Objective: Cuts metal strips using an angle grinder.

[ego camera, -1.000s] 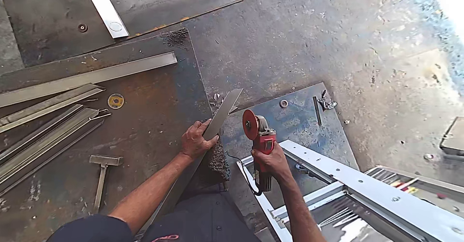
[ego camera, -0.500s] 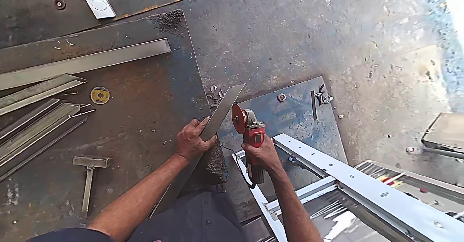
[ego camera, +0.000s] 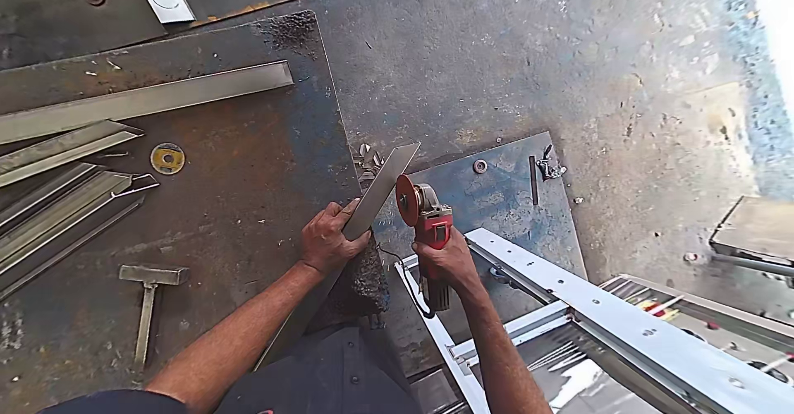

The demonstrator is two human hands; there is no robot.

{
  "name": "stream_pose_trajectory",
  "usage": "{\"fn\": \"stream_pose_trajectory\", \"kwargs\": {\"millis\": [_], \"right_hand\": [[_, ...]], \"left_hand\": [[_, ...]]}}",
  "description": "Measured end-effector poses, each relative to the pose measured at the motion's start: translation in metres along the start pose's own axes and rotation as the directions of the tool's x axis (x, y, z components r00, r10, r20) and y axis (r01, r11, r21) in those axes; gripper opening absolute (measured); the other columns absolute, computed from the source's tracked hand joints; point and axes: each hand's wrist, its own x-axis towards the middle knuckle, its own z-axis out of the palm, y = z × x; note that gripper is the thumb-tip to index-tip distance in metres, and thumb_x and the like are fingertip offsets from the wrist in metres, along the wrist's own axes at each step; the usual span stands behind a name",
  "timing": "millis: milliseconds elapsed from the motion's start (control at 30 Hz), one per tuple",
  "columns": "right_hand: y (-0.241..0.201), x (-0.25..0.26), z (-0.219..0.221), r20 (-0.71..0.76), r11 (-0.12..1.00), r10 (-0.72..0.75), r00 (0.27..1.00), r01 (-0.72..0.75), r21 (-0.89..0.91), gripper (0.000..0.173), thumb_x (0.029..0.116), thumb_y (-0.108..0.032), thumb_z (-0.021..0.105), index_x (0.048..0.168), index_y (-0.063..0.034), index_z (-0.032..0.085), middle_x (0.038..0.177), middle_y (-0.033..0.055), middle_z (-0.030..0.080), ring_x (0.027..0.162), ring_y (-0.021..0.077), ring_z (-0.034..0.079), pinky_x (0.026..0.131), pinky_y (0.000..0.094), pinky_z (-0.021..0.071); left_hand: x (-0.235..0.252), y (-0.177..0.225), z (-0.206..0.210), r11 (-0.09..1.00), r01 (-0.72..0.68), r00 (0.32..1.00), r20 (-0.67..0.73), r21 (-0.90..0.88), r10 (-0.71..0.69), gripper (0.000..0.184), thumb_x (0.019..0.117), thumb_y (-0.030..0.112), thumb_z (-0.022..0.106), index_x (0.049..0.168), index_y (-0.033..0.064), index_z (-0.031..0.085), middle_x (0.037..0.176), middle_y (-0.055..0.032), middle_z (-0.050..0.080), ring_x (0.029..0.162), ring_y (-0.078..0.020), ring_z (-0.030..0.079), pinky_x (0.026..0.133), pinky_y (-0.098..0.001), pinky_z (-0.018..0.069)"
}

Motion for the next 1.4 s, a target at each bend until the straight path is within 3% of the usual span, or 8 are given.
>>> {"fn": "stream_pose_trajectory", "kwargs": {"millis": [1000, 1400], "right_hand": [[0.003, 0.017, 0.008, -0.095, 0.991, -0.131, 0.987, 0.126, -0.054, 0.073, 0.0682, -0.036, 0.087, 0.126, 0.0, 0.06, 0.104, 0.0064, 0.072, 0.096, 0.0087, 0.069, 0.09, 0.0319, 0.0569], [0.0, 0.018, 0.011, -0.106, 0.992, -0.117, 0.988, 0.111, -0.058, 0.071, 0.0672, -0.036, 0.087, 0.124, -0.0012, 0.061, 0.102, 0.0067, 0.072, 0.094, 0.0116, 0.07, 0.088, 0.0363, 0.0581]], "left_hand": [[-0.001, 0.0, 0.001, 0.999, -0.005, 1.0, -0.022, -0.038, 0.005, 0.069, 0.0805, 0.068, 0.063, 0.137, 0.0284, 0.069, 0.102, -0.0065, 0.073, 0.086, -0.0219, 0.07, 0.069, -0.0443, 0.0569], [0.0, -0.001, 0.002, 0.999, -0.015, 0.999, -0.039, -0.037, 0.013, 0.069, 0.0796, 0.067, 0.064, 0.137, 0.0286, 0.069, 0.099, -0.0063, 0.072, 0.083, -0.022, 0.07, 0.066, -0.0441, 0.0564]]}}
